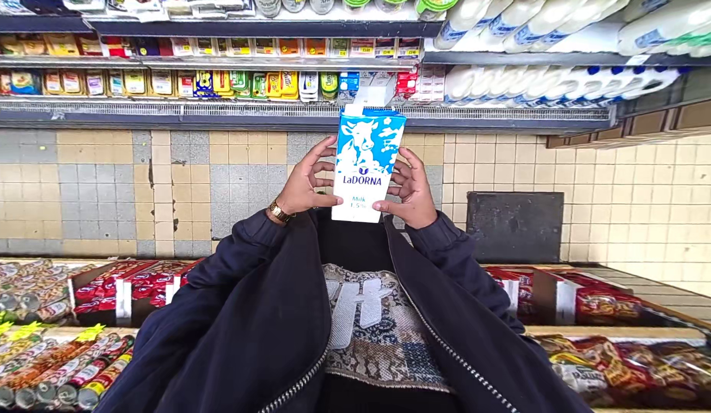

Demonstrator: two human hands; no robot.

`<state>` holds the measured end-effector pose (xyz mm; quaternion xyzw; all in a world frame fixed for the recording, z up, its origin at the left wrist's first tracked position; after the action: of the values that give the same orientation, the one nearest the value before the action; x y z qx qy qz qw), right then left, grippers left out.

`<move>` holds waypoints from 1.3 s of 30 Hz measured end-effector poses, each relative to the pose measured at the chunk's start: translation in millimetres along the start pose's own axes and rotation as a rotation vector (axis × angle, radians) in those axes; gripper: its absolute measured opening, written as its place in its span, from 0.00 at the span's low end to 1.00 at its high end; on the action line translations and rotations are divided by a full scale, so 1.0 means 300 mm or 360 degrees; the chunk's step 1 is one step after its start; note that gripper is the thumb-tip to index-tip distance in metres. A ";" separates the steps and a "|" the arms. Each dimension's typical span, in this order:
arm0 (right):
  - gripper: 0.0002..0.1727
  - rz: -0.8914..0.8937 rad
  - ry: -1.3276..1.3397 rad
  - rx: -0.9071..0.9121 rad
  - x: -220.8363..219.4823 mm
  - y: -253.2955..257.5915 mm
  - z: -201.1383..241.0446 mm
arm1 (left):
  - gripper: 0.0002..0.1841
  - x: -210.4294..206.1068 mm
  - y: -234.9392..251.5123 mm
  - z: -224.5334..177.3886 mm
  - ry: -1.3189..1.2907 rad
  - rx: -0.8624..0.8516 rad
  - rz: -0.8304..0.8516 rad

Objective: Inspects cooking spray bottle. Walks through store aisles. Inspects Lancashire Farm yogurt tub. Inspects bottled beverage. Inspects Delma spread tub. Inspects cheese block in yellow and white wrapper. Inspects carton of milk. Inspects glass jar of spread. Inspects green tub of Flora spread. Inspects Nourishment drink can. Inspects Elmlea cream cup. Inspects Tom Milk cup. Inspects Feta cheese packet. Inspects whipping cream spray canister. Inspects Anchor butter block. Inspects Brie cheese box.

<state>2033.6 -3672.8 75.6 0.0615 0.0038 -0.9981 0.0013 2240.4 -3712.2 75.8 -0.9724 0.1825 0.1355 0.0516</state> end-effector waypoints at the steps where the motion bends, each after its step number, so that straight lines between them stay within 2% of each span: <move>1: 0.62 -0.0001 -0.0001 -0.0003 -0.001 0.000 0.000 | 0.61 0.002 0.000 0.000 -0.0003 0.0003 0.0001; 21: 0.63 -0.0015 -0.0014 -0.0012 -0.029 0.027 -0.002 | 0.60 0.037 0.021 -0.011 -0.0015 -0.0067 0.0029; 31: 0.62 -0.0047 -0.0008 -0.0038 0.004 0.061 -0.018 | 0.65 0.026 0.080 0.030 -0.0030 0.0015 0.0009; 36: 0.64 -0.0021 0.0002 -0.0069 0.033 0.115 -0.030 | 0.62 0.024 0.131 0.054 -0.0121 0.0047 -0.0007; 39: 0.60 -0.0008 0.0105 -0.0131 0.065 0.169 -0.046 | 0.59 0.023 0.168 0.072 -0.0131 0.0067 -0.0010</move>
<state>2016.2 -3723.6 59.3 0.0942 0.0449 -0.9945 0.0013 2222.7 -3758.2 50.6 -0.9653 0.1800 0.1713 0.0799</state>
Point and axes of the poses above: each hand's wrist, its own y-axis towards the middle knuckle, its own x-axis out of the back of the hand, z = x × y, the point moved 9 cm from there along y, towards the middle knuckle, and after that the axes turned 10 degrees about -z, right-handed, at the moved point
